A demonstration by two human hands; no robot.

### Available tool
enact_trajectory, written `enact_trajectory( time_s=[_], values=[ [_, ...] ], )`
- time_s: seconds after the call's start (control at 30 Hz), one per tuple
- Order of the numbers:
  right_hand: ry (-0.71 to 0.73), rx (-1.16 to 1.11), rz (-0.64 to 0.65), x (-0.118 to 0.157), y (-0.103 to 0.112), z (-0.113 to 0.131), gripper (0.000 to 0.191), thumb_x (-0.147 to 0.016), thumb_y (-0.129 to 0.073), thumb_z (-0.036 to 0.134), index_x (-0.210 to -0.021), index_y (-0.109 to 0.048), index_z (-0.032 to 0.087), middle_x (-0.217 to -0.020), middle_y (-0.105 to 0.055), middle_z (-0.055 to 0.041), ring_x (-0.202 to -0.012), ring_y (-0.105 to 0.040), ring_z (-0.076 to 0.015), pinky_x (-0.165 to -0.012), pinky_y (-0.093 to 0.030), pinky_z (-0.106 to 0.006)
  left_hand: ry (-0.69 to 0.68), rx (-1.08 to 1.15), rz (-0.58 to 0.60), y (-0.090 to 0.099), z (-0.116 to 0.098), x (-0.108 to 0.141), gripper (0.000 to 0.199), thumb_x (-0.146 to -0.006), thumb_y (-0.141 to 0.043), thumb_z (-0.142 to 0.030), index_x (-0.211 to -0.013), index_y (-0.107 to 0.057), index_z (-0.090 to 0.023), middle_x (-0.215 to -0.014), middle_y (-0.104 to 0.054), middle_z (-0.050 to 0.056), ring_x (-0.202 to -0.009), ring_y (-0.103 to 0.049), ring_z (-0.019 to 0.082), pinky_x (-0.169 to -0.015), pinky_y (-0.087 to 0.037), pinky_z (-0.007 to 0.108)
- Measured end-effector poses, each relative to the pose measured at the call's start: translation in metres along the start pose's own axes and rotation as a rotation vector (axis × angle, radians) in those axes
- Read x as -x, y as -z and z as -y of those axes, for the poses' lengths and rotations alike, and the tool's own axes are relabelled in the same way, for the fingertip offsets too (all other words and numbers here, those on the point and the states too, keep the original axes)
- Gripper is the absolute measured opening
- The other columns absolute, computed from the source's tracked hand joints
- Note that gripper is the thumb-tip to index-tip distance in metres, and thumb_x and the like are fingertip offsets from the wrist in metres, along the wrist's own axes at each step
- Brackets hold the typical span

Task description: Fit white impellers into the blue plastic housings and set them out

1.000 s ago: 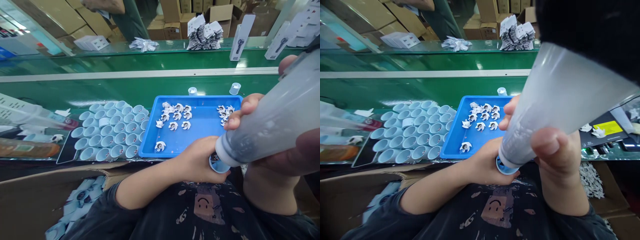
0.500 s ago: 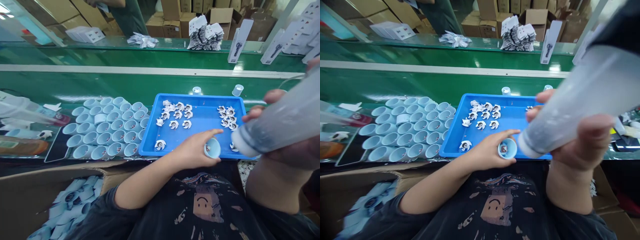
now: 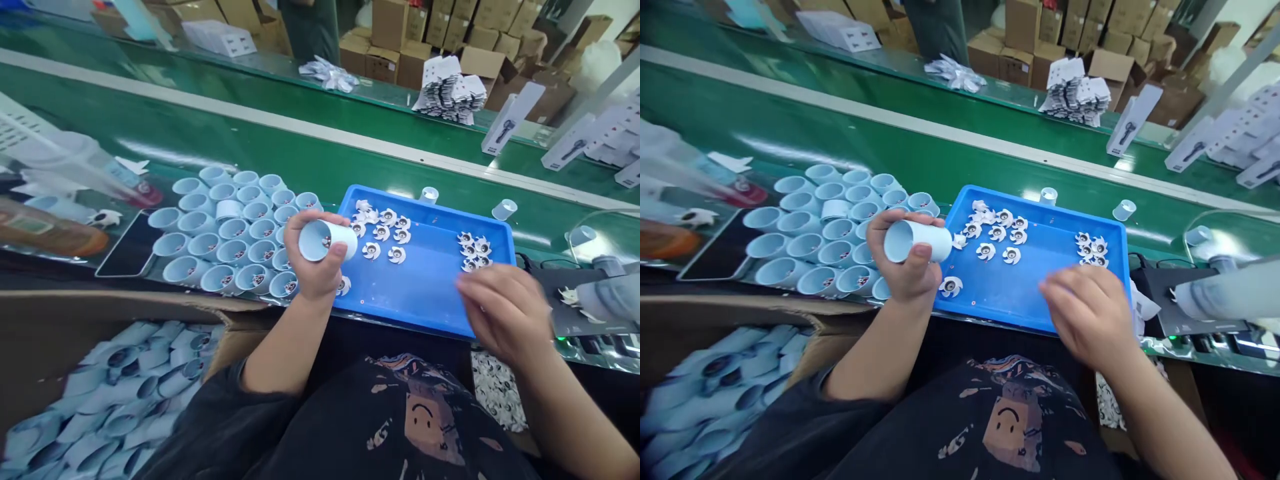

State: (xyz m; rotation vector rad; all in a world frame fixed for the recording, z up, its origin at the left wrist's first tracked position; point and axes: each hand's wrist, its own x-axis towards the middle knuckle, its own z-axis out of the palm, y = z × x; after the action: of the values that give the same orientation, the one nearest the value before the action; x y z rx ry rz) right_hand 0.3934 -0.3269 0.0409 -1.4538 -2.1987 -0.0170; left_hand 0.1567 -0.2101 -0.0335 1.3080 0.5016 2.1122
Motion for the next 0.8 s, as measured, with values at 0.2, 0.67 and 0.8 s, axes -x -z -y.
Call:
enact_trajectory(
  time_s=[0.2, 0.67, 0.8],
  values=[
    [-0.171, 0.242, 0.513, -0.082, -0.106, -0.023, 0.019, -0.097, -0.060, 0.022, -0.114, -0.061, 0.013, -0.105, -0.060, -0.0097, -0.093, -0.060, -0.0225, -0.082, -0.053, -0.038, 0.161, -0.043, -0.069, 0.014, 0.015, 0.001, 0.047, -0.070, -0.079, -0.048, -0.103, -0.054, -0.024, -0.087, -0.066, -0.001, -0.078, -0.068, 0.016, -0.072, -0.055, 0.030],
    [-0.130, 0.263, 0.813, -0.035, -0.076, -0.032, 0.030, -0.096, -0.054, 0.006, -0.124, -0.056, 0.015, -0.125, -0.051, -0.0102, -0.106, -0.055, -0.0220, -0.096, -0.047, -0.038, 0.289, -0.007, 0.145, 0.007, 0.009, 0.007, 0.058, -0.069, -0.081, -0.046, -0.110, -0.045, -0.026, -0.092, -0.063, -0.001, -0.083, -0.064, 0.015, -0.079, -0.053, 0.032],
    [-0.281, 0.213, 0.754, -0.039, -0.093, -0.028, 0.013, -0.095, -0.061, 0.016, -0.108, -0.060, 0.012, -0.107, -0.057, -0.0070, -0.095, -0.058, -0.0201, -0.089, -0.051, -0.040, 0.363, -0.213, 0.287, 0.011, 0.004, 0.011, 0.065, -0.058, -0.086, -0.042, -0.106, -0.046, -0.023, -0.105, -0.060, 0.004, -0.091, -0.063, 0.019, -0.083, -0.052, 0.036]
  ],
)
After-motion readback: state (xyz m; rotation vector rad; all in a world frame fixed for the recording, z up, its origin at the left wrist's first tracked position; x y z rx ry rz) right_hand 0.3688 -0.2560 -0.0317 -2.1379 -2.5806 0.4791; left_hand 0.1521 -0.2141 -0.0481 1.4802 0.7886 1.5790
